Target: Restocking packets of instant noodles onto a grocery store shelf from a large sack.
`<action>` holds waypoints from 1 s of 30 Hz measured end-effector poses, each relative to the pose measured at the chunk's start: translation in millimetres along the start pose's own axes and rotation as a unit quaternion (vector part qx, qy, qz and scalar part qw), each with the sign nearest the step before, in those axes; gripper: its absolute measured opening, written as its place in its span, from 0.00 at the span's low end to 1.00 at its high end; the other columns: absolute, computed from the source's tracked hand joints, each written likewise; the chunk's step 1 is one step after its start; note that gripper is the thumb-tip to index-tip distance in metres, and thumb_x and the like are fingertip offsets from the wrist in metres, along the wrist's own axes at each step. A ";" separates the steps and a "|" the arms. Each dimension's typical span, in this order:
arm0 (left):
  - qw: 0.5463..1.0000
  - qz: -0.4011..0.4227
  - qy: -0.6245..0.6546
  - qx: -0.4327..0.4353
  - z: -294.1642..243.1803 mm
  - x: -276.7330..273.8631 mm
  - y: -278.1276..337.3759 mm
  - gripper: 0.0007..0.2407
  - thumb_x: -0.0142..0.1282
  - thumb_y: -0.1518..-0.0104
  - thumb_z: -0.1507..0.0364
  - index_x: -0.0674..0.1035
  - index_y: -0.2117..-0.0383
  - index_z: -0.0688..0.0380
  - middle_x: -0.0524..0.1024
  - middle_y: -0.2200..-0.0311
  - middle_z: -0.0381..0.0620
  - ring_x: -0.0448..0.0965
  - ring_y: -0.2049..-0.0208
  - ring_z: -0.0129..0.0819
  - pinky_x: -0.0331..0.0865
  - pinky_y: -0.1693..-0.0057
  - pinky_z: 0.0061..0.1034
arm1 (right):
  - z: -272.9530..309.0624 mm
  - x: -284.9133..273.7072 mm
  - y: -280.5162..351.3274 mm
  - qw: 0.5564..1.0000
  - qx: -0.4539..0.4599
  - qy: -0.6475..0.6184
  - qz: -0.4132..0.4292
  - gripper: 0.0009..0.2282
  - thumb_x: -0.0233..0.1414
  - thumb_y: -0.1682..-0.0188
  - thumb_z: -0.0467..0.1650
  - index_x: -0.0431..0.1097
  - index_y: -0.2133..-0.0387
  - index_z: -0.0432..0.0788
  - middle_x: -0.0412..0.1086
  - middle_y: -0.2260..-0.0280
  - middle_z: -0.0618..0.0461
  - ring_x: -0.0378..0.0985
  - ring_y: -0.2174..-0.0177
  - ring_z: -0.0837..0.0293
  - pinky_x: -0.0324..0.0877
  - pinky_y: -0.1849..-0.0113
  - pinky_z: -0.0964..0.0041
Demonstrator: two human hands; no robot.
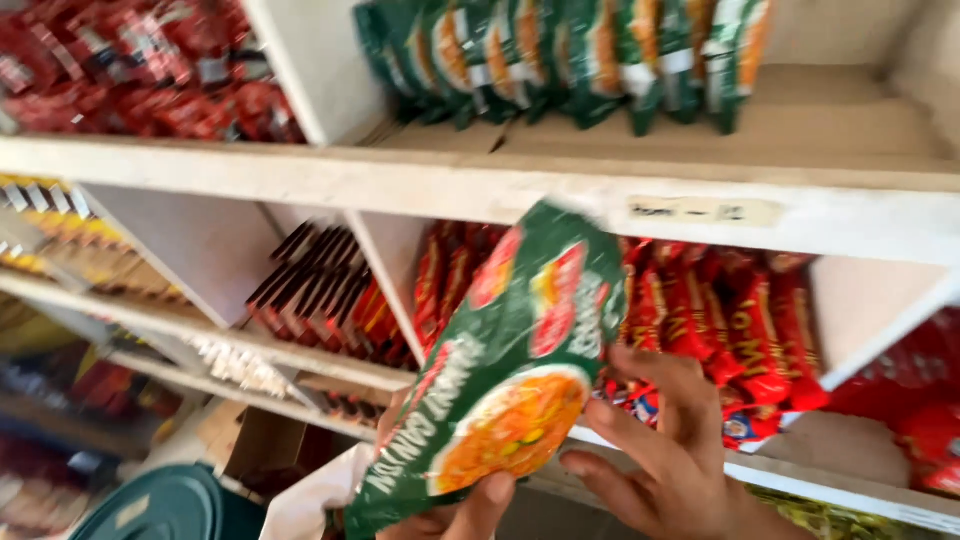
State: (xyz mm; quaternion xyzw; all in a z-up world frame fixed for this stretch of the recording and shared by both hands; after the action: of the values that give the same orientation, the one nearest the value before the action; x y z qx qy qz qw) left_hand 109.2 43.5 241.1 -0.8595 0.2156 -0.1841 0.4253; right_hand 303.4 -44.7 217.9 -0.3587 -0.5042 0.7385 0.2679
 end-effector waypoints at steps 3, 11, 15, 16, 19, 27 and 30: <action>0.996 0.068 -0.057 0.005 -35.1 54.3 -62.7 0.18 0.58 0.45 0.72 0.72 0.50 0.65 0.77 0.53 0.58 0.84 0.53 0.44 0.79 0.44 0.35 | 2.0 -37.3 -48.5 0.997 0.004 0.077 0.002 0.26 0.68 0.59 0.30 0.67 0.46 0.42 0.53 0.38 0.38 0.68 0.46 0.45 0.74 0.45 0.53; 0.974 0.165 -0.135 0.079 -16.4 164.2 -201.0 0.23 0.64 0.47 0.74 0.66 0.46 0.56 0.80 0.54 0.43 0.84 0.58 0.30 0.78 0.56 0.23 | -17.8 -121.0 -187.9 0.986 0.054 0.155 0.033 0.37 0.62 0.55 0.15 0.47 0.34 0.32 0.51 0.40 0.32 0.74 0.47 0.37 0.77 0.51 0.53; 0.952 0.152 -0.243 0.110 27.1 208.5 -252.0 0.27 0.64 0.51 0.69 0.63 0.45 0.55 0.85 0.63 0.47 0.87 0.67 0.44 0.76 0.64 0.37 | -64.8 -139.1 -218.9 0.988 0.036 0.134 0.072 0.31 0.59 0.49 0.17 0.48 0.35 0.30 0.57 0.41 0.26 0.70 0.51 0.38 0.72 0.53 0.50; 0.945 0.162 -0.272 0.078 42.9 219.1 -264.6 0.30 0.62 0.53 0.68 0.61 0.43 0.59 0.87 0.65 0.53 0.88 0.70 0.54 0.76 0.68 0.43 | -77.8 -142.5 -224.8 0.981 0.041 0.172 0.081 0.32 0.60 0.50 0.19 0.50 0.35 0.33 0.59 0.42 0.27 0.71 0.49 0.35 0.74 0.55 0.49; 0.912 0.157 -0.362 0.110 72.6 237.0 -285.4 0.30 0.62 0.50 0.65 0.62 0.42 0.58 0.83 0.74 0.55 0.83 0.78 0.56 0.73 0.72 0.45 | -120.4 -141.9 -241.4 0.987 0.051 0.123 0.095 0.32 0.55 0.55 0.15 0.51 0.35 0.33 0.63 0.45 0.25 0.73 0.50 0.37 0.76 0.63 0.56; 0.872 0.186 -0.431 0.142 129.5 273.8 -310.4 0.20 0.59 0.50 0.64 0.64 0.58 0.59 0.83 0.75 0.50 0.82 0.66 0.58 0.58 0.47 0.56 | -214.9 -134.6 -241.8 0.928 0.361 0.055 0.078 0.31 0.50 0.55 0.22 0.52 0.34 0.43 0.69 0.56 0.42 0.72 0.72 0.59 0.68 0.74 0.67; 0.846 0.179 -0.467 0.184 136.3 285.7 -310.5 0.19 0.59 0.53 0.68 0.68 0.58 0.64 0.82 0.78 0.56 0.79 0.60 0.63 0.55 0.47 0.54 | -223.2 -139.2 -240.2 0.921 0.374 0.070 0.082 0.32 0.50 0.58 0.20 0.55 0.35 0.43 0.66 0.52 0.43 0.71 0.68 0.56 0.68 0.73 0.67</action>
State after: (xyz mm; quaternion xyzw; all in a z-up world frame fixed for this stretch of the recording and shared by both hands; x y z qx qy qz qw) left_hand 483.6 151.0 452.9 -0.6963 0.1036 0.2819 0.6519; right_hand 573.5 56.8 426.8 -0.3231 -0.1406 0.8655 0.3559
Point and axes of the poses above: each hand's wrist, its own y-axis away from the middle knuckle, its own x-axis out of the palm, z = x × y, the point moved 5 cm from there along -y, towards the middle knuckle
